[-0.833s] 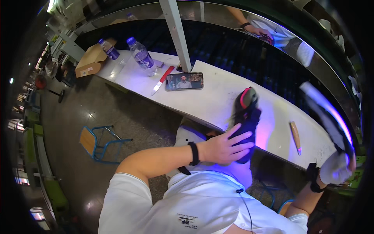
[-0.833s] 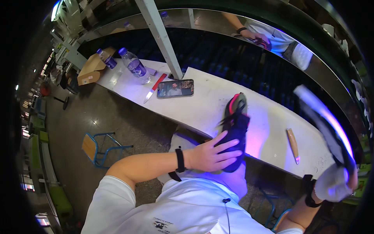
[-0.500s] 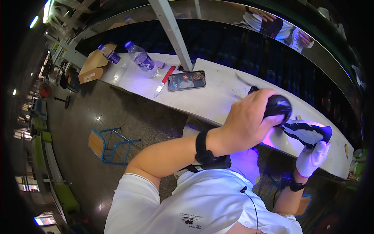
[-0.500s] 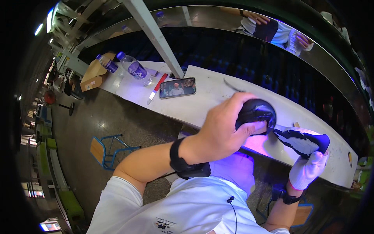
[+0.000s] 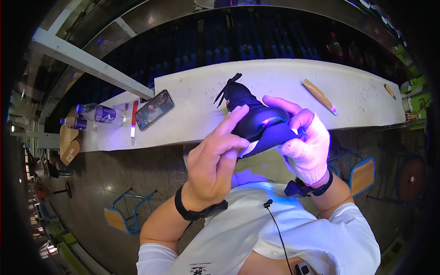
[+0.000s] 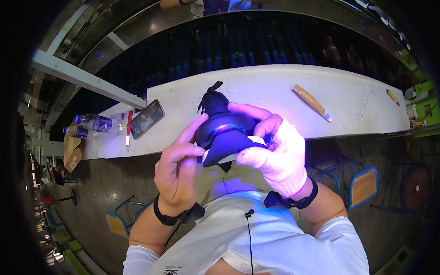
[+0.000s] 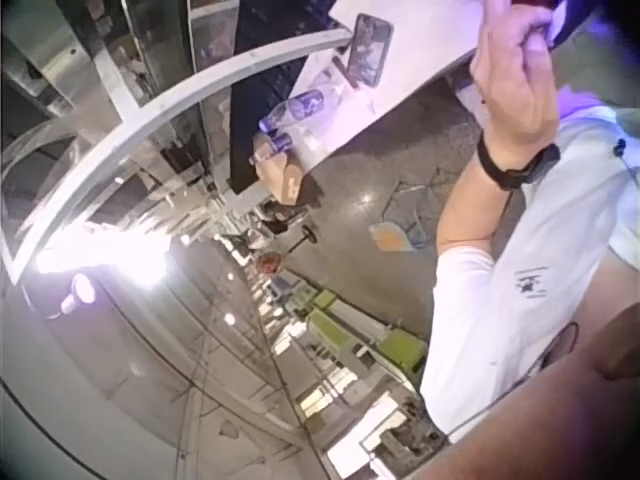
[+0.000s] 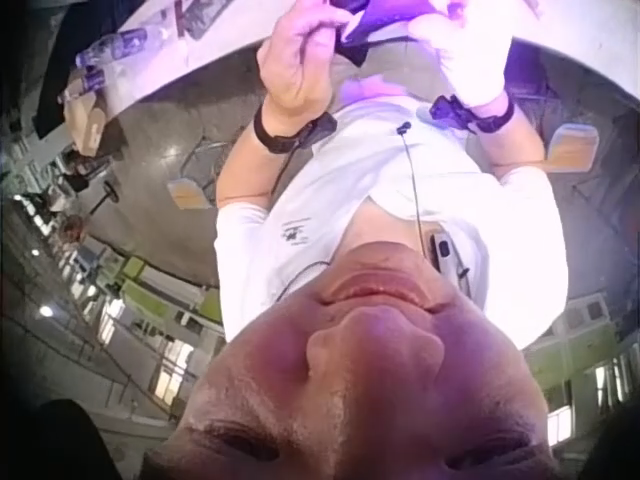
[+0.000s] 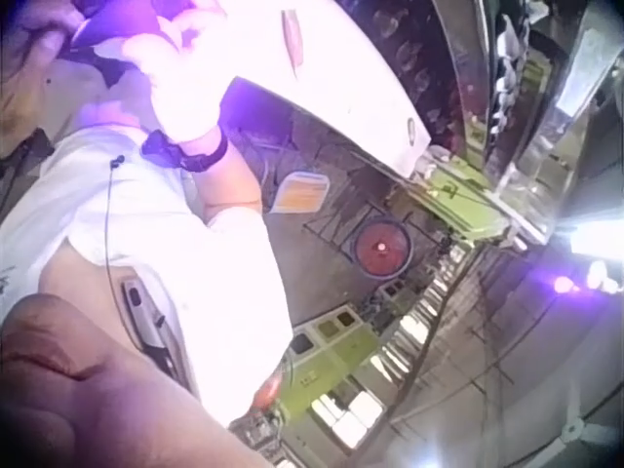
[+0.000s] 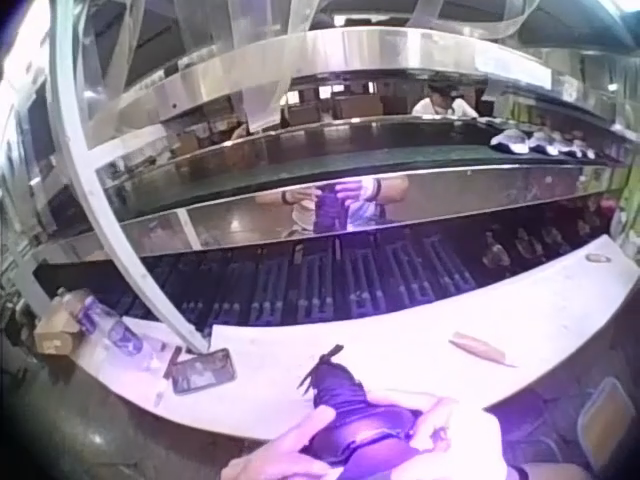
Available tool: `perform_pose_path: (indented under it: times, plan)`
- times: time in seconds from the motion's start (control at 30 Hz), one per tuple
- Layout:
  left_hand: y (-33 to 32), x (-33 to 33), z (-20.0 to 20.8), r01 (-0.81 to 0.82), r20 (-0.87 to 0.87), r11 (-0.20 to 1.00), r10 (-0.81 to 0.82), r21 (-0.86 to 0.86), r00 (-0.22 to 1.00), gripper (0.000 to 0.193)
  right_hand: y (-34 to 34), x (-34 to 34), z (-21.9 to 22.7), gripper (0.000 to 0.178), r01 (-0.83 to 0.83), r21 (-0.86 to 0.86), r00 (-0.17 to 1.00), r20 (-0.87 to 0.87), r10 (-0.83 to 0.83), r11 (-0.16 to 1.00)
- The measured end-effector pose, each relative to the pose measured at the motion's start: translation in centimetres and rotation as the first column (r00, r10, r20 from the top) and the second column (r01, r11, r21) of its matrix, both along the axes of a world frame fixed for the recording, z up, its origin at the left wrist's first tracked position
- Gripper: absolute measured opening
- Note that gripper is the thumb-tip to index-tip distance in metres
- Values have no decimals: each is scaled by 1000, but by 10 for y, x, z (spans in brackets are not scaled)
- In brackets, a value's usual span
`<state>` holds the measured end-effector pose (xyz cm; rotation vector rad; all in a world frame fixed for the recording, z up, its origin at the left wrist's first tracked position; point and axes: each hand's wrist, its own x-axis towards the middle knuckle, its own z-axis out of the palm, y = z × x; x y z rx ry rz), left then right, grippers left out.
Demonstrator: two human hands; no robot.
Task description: The person picks up a shoe from the conveyor belt, pulls the sole away from the upper by hand, and wipes the shoe with a cloth. They then press a new sole against the shoe and place it back onto the conveyor belt.
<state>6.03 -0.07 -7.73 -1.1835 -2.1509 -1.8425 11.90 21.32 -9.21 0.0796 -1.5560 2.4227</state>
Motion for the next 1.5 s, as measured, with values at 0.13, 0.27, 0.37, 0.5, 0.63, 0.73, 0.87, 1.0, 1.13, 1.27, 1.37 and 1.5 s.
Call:
perform_pose_path:
  times: [0.13, 0.27, 0.37, 0.5, 0.63, 0.73, 0.87, 1.0, 1.13, 1.27, 1.37, 1.5]
  plan:
    - [10, 26, -16, -40, 57, 986, 31, 162, 998, 44, -3, 11, 1, 46, 32, 132, 996, -82, -21, 991]
    - [19, 47, -31, -128, 198, 947, 71, 295, 978, 51, -2, 13, -13, 49, 86, 361, 974, -228, -1, 929]
    - [19, 51, -34, -141, 245, 941, 65, 309, 967, 51, -4, 15, -18, 49, 95, 362, 965, -264, 4, 927]
    - [11, 55, -37, -102, 281, 941, 7, 322, 960, 51, 1, 20, -23, 48, 57, 373, 962, -268, 49, 926]
    - [5, 56, -36, -63, 223, 956, -3, 288, 975, 52, -2, 23, -23, 46, 58, 452, 947, -308, 95, 890]
    - [2, 48, -20, -61, 195, 969, 13, 241, 981, 56, 2, 21, -13, 42, 31, 518, 949, -283, 137, 855]
    - [-17, 11, 11, 150, -90, 960, -176, -238, 980, 69, -1, 17, 0, 41, 37, 704, 956, -231, 179, 709]
    - [-18, 14, 1, 55, -146, 978, -85, -201, 986, 56, -1, 8, -15, 39, 16, 601, 943, -276, 188, 799]
    - [-19, 20, -8, -74, -33, 993, 78, 89, 996, 38, -12, 2, -57, 44, 245, 720, 954, -297, -31, 649]
    - [-52, 12, 19, -28, 148, 999, 32, -24, 989, 50, -23, -12, -83, 53, 374, 693, 882, -471, -5, 617]
    - [-45, -1, 36, -4, -4, 929, 3, -369, 1000, 83, -29, -24, -90, 50, 416, 647, 841, -540, 0, 639]
    - [-48, -1, 29, -45, -46, 917, 30, -396, 999, 73, -25, -25, -87, 35, 303, 708, 880, -465, 98, 638]
